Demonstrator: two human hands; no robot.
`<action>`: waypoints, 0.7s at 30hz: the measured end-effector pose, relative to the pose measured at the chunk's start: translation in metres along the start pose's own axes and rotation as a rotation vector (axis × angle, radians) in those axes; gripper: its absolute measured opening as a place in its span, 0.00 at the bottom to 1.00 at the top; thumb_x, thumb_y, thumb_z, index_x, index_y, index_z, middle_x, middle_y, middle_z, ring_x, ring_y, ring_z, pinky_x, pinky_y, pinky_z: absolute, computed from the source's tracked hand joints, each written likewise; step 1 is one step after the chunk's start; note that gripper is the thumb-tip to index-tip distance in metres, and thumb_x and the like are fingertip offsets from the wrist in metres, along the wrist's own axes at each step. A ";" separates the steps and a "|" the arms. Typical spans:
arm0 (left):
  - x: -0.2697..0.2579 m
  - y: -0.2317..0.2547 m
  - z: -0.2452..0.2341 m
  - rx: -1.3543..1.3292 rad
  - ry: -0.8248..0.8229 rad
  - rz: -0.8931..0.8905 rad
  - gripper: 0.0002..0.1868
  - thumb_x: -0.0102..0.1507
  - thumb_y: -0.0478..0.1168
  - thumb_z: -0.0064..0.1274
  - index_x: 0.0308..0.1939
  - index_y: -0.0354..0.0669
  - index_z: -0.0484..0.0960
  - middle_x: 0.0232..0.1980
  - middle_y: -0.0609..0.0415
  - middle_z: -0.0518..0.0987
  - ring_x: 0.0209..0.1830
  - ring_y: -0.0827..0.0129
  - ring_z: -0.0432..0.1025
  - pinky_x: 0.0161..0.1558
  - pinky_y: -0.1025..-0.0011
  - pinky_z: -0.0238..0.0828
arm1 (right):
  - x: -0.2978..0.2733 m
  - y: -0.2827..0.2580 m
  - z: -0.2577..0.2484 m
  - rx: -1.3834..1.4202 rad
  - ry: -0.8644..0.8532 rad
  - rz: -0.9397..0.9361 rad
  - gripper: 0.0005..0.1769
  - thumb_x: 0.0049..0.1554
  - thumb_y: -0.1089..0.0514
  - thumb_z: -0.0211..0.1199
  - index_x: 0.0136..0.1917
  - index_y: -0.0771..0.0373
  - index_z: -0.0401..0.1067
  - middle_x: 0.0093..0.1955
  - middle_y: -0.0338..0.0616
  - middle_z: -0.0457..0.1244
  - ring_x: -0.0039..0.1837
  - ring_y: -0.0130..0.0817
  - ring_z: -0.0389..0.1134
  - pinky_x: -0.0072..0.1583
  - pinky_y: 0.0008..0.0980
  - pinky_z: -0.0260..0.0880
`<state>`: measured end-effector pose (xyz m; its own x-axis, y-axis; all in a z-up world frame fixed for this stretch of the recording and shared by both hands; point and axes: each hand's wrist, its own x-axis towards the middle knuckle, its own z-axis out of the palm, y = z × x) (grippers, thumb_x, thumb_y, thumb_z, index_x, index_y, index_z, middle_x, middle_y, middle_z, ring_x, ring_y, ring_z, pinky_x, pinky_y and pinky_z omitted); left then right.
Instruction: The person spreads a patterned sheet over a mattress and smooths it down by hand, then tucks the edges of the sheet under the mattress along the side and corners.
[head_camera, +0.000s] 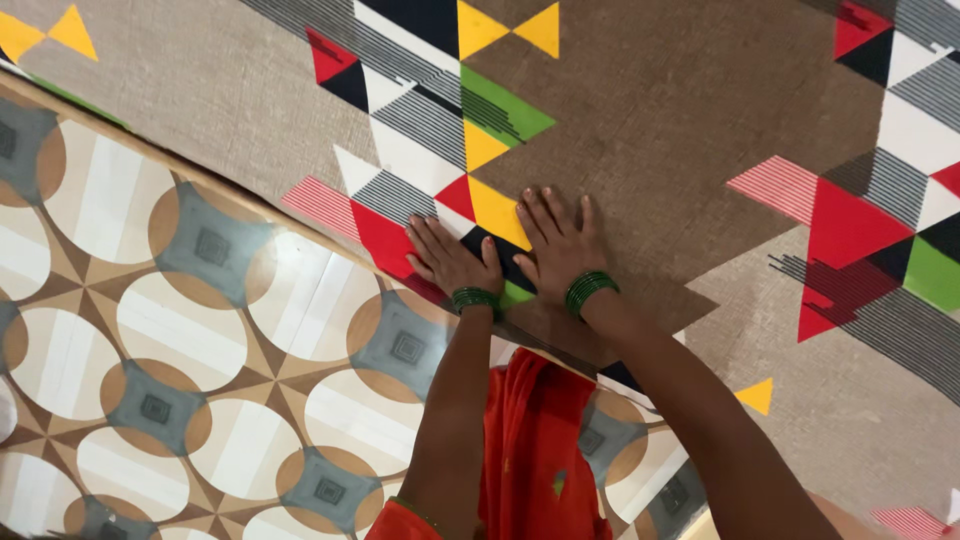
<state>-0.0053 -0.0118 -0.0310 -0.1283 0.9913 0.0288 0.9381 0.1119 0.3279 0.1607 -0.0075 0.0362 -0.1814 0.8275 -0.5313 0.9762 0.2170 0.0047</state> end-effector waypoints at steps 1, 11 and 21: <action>0.001 0.000 0.000 -0.012 -0.002 -0.005 0.51 0.66 0.64 0.37 0.80 0.28 0.43 0.85 0.36 0.40 0.87 0.46 0.32 0.79 0.38 0.21 | 0.001 0.001 0.000 0.017 0.015 -0.007 0.45 0.62 0.29 0.37 0.84 0.52 0.36 0.87 0.39 0.28 0.85 0.39 0.26 0.76 0.67 0.24; 0.005 0.000 -0.003 0.001 -0.039 0.028 0.53 0.64 0.64 0.40 0.80 0.29 0.42 0.85 0.34 0.39 0.86 0.43 0.33 0.78 0.37 0.22 | 0.002 -0.002 0.008 0.094 0.050 0.038 0.45 0.61 0.28 0.40 0.83 0.51 0.42 0.87 0.37 0.32 0.85 0.37 0.30 0.78 0.65 0.23; 0.017 -0.008 -0.055 0.155 -0.406 0.096 0.52 0.65 0.66 0.41 0.78 0.29 0.43 0.82 0.29 0.37 0.83 0.41 0.30 0.75 0.41 0.29 | -0.002 -0.009 -0.019 0.079 -0.026 0.099 0.44 0.59 0.28 0.43 0.82 0.46 0.44 0.86 0.32 0.36 0.85 0.33 0.33 0.77 0.63 0.27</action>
<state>-0.0325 0.0004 0.0187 0.0695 0.9410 -0.3312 0.9807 -0.0037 0.1953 0.1498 -0.0008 0.0534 -0.0817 0.8290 -0.5533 0.9957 0.0927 -0.0081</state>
